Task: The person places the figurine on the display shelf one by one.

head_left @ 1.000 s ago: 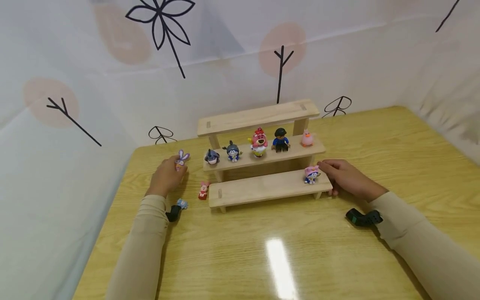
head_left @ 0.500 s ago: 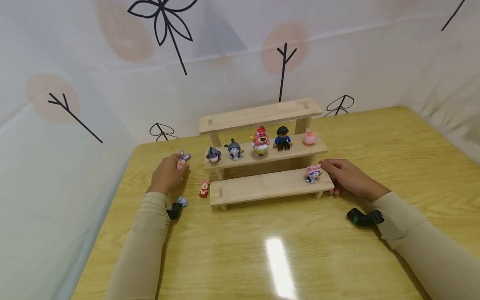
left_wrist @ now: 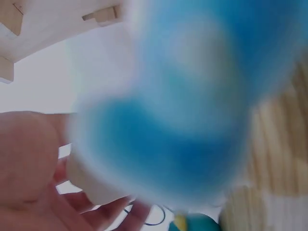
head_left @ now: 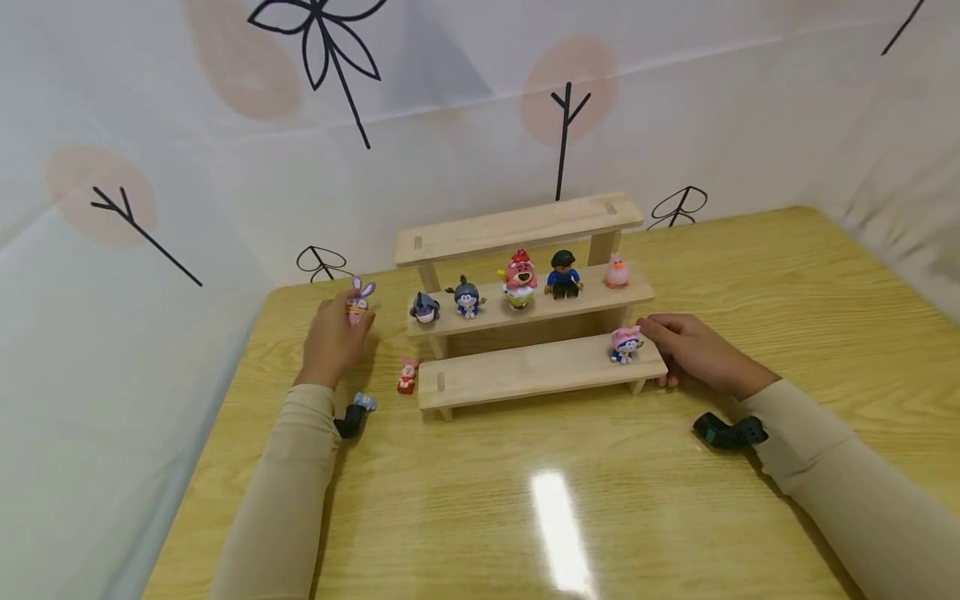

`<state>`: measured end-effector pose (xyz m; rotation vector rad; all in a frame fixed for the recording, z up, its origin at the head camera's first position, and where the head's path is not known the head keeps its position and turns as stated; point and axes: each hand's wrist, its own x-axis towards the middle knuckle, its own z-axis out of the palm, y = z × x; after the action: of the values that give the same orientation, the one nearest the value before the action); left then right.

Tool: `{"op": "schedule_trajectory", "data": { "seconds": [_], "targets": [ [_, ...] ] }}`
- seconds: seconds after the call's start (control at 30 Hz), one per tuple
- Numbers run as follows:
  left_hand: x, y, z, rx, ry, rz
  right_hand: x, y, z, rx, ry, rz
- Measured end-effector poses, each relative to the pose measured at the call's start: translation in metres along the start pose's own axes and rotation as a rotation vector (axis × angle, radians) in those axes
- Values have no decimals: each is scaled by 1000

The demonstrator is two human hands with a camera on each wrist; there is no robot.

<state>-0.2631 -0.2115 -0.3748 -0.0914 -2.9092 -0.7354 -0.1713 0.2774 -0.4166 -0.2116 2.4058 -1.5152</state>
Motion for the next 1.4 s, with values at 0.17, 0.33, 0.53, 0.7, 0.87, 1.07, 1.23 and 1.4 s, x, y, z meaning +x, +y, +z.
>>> {"op": "schedule_trajectory", "data": {
  "seconds": [0.17,0.33,0.53,0.7,0.87,1.07,1.23,1.4],
  "targets": [
    [0,9,-2,-129,205,64,1,0,0,-1,0,2],
    [-5,23,-8,-316,321,171,0,-1,0,-4,3,3],
    [-12,40,-15,-460,452,239,0,-3,0,-6,0,6],
    [-20,53,-21,-603,561,296,0,-4,0,-8,-4,15],
    [-29,70,-25,-690,615,408,1,-2,0,3,-5,17],
    [-42,87,-30,-789,647,528,1,0,0,6,-8,7],
    [-51,102,-30,-835,663,628,0,-2,0,0,1,-3],
    [-57,113,-23,-815,689,704,0,-3,1,-13,13,-20]
  ]
}}
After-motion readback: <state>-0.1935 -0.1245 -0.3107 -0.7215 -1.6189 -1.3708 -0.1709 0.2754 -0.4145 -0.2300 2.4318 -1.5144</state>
